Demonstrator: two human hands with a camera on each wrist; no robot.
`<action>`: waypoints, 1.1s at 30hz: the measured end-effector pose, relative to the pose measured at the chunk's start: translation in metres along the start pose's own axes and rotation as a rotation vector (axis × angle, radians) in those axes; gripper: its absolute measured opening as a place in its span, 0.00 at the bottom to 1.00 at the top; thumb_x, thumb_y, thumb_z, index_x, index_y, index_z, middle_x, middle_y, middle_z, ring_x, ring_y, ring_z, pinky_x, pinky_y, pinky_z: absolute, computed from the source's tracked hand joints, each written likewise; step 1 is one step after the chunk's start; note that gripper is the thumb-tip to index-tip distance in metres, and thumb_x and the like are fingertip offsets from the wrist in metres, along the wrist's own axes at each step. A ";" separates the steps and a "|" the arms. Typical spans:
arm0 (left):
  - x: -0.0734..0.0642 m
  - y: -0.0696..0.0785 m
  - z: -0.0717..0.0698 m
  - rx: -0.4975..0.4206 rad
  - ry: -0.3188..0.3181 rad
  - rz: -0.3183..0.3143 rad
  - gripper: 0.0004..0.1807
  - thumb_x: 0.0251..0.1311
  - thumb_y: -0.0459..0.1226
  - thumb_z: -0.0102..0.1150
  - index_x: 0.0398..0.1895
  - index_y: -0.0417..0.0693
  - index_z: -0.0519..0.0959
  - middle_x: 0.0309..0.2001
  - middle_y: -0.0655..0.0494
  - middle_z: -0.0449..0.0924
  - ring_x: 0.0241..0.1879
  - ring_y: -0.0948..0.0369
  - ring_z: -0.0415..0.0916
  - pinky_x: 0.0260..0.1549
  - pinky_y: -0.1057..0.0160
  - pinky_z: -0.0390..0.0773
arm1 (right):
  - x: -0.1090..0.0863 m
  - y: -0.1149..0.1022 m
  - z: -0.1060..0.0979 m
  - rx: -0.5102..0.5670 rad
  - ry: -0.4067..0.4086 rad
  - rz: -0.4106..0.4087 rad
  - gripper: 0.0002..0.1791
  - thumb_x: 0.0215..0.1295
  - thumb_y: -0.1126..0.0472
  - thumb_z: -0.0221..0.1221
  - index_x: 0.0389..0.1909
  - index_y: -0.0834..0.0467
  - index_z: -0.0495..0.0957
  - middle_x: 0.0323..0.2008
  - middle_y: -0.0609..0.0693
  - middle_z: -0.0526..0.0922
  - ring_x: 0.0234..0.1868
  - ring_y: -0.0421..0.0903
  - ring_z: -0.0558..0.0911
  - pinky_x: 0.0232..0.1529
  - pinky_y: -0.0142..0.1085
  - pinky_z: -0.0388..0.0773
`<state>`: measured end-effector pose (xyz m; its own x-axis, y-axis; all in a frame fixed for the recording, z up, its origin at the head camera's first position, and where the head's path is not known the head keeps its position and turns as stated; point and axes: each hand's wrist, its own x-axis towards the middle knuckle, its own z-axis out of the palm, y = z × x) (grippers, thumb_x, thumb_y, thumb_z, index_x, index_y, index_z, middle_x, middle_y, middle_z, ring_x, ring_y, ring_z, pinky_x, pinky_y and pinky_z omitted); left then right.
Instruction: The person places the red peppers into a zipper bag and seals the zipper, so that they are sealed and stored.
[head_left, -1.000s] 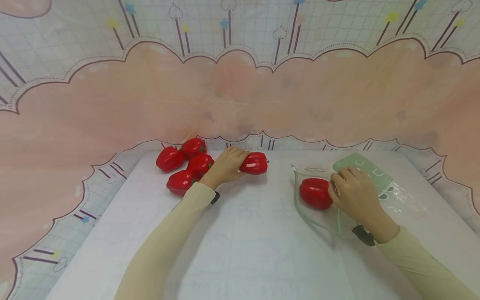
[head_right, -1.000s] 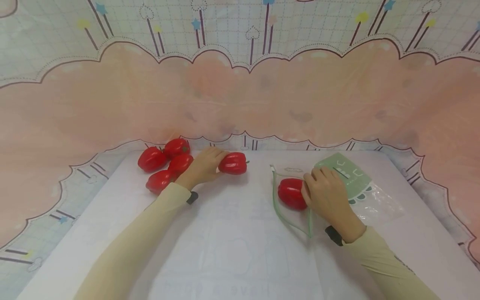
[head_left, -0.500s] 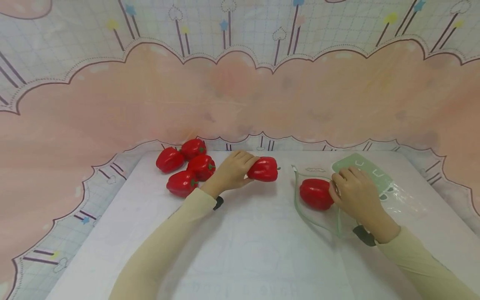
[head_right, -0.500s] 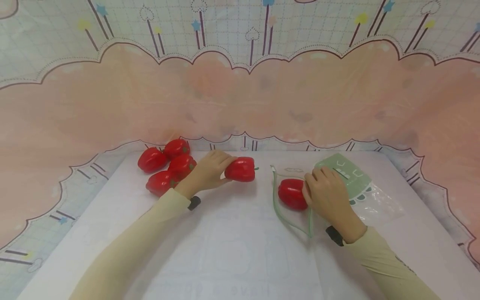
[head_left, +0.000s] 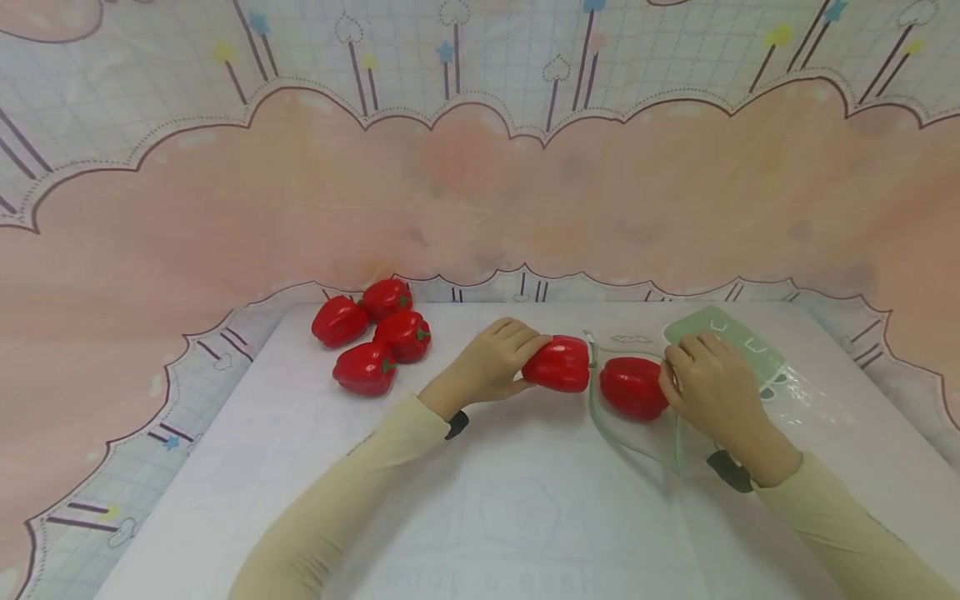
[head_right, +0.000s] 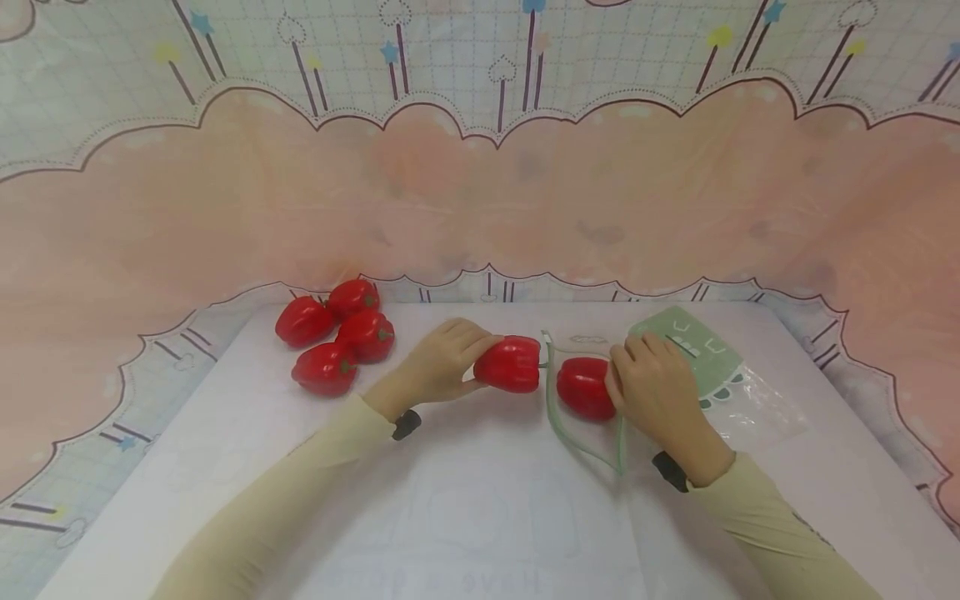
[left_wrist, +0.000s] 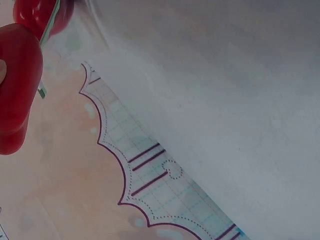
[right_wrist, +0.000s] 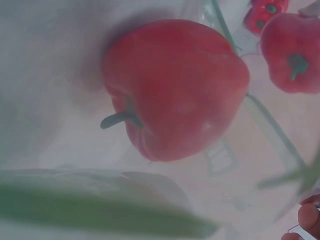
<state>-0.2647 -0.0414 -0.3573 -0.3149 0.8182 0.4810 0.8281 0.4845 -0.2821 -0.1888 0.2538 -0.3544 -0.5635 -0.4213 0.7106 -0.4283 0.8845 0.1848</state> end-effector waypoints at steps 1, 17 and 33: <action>0.001 0.002 0.001 -0.002 0.002 0.006 0.30 0.46 0.48 0.70 0.53 0.47 0.76 0.45 0.57 0.82 0.47 0.59 0.76 0.53 0.63 0.75 | 0.000 0.000 0.000 0.000 0.002 -0.001 0.06 0.47 0.66 0.57 0.22 0.67 0.76 0.20 0.59 0.76 0.25 0.54 0.73 0.24 0.42 0.76; 0.015 0.023 0.011 0.015 -0.039 0.037 0.27 0.50 0.48 0.67 0.53 0.48 0.76 0.47 0.58 0.82 0.49 0.61 0.75 0.55 0.64 0.73 | 0.001 0.000 0.001 -0.005 0.035 -0.020 0.10 0.51 0.63 0.51 0.22 0.67 0.76 0.20 0.58 0.75 0.25 0.55 0.73 0.22 0.42 0.73; 0.016 0.030 0.007 0.041 -0.115 -0.005 0.28 0.51 0.49 0.66 0.55 0.49 0.76 0.48 0.58 0.81 0.50 0.61 0.75 0.57 0.64 0.72 | 0.002 -0.003 -0.001 0.002 0.022 -0.026 0.08 0.49 0.64 0.55 0.22 0.67 0.76 0.20 0.58 0.76 0.24 0.54 0.72 0.22 0.42 0.74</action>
<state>-0.2483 -0.0113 -0.3636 -0.3720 0.8448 0.3847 0.8073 0.4990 -0.3152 -0.1881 0.2506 -0.3529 -0.5367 -0.4399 0.7200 -0.4442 0.8728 0.2022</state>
